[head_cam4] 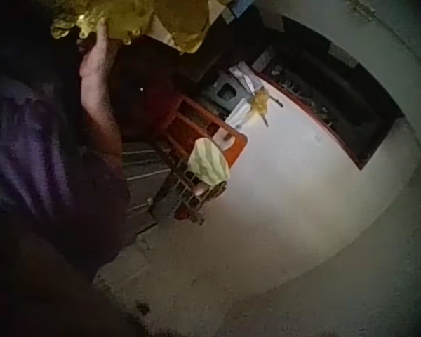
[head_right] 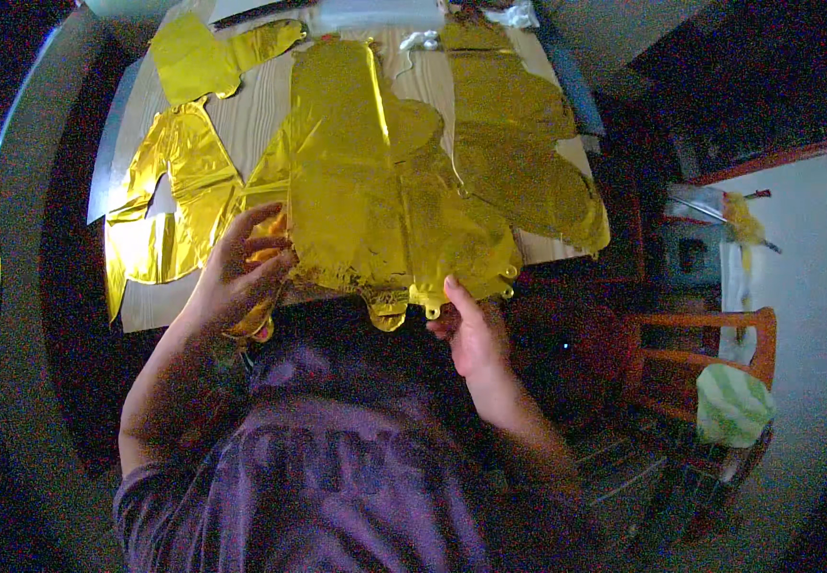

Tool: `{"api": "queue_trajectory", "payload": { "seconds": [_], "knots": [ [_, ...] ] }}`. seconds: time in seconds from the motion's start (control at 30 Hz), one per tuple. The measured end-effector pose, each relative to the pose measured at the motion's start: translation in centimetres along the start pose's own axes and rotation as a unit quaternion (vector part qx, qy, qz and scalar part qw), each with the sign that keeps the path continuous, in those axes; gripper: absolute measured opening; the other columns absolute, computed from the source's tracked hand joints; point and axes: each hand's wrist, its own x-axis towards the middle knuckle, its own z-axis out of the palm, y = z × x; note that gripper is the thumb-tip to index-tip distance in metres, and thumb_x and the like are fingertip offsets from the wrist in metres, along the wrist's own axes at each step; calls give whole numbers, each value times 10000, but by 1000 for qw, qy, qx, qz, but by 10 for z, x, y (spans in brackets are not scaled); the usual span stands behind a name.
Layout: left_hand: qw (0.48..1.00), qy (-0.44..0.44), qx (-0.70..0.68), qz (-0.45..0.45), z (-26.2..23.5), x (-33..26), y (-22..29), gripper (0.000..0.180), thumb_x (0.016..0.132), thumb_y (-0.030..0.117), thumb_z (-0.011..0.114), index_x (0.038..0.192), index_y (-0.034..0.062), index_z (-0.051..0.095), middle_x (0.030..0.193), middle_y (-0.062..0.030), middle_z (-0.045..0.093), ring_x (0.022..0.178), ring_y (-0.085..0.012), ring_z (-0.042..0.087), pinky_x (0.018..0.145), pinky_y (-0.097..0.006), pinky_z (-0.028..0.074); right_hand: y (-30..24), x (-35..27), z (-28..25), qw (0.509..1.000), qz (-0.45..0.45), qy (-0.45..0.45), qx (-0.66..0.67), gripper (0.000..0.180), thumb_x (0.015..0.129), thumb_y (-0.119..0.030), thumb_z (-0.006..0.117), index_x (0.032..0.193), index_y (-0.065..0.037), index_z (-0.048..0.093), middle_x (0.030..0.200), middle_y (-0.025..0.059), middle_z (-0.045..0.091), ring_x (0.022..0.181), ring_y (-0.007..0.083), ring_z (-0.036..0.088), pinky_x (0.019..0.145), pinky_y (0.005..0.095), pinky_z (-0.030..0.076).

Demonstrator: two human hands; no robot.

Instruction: Folding gold-colored foil balloons into small squares.

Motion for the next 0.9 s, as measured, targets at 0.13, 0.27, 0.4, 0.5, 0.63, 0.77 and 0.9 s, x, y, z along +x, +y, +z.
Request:
{"api": "queue_trajectory", "payload": {
  "seconds": [0.13,0.27,0.4,0.5,0.63,0.77,0.9],
  "knots": [
    [993,-14,-114,-34,2,-16,7,503,931,120,679,1371,4,466,1244,-115,588,1097,-206,611,957,-338,501,-1,1,9,998,-37,27,-47,302,902,-341,713,1051,-96,618,791,17,632,565,129,594,482,277,472],
    [979,-64,-182,-60,14,-44,-5,340,956,119,658,1252,-19,563,1125,-100,656,1066,-167,617,931,-297,499,-2,2,8,991,-83,25,-99,275,883,-280,731,1026,-74,620,774,18,620,540,124,591,446,256,463],
    [885,-135,-354,-272,43,-60,-11,436,988,299,624,1296,9,518,1172,-116,625,1081,-244,624,953,-393,507,-15,-2,11,991,-85,27,-95,241,862,-239,743,993,-71,631,777,13,621,539,120,590,451,253,469],
    [797,-157,-487,-322,68,-48,-24,467,995,380,597,1290,32,500,1183,-122,603,1081,-295,623,957,-450,506,-18,-2,9,990,-97,2,-101,219,850,-214,748,982,-74,644,774,10,632,547,116,591,461,250,475],
    [778,-139,-512,-337,99,-21,-24,415,1013,386,561,1235,36,523,1152,-121,614,1054,-287,630,906,-446,529,-15,0,3,989,-110,-12,-102,213,846,-200,746,988,-74,649,775,12,643,551,114,593,475,250,476],
    [799,-118,-504,-306,116,-16,-33,369,1029,351,539,1191,23,585,1093,-118,673,946,-231,667,825,-388,565,-8,4,-12,987,-77,-25,-138,214,855,-207,736,995,-66,654,815,32,674,570,119,605,505,253,482],
    [824,-108,-469,-300,122,-19,-34,330,1029,301,548,1143,4,638,1037,-115,709,837,-194,684,743,-322,578,-2,-2,-9,991,-73,-24,-109,242,883,-233,710,1031,-49,659,839,49,694,607,136,633,525,257,490]
  ]
}}
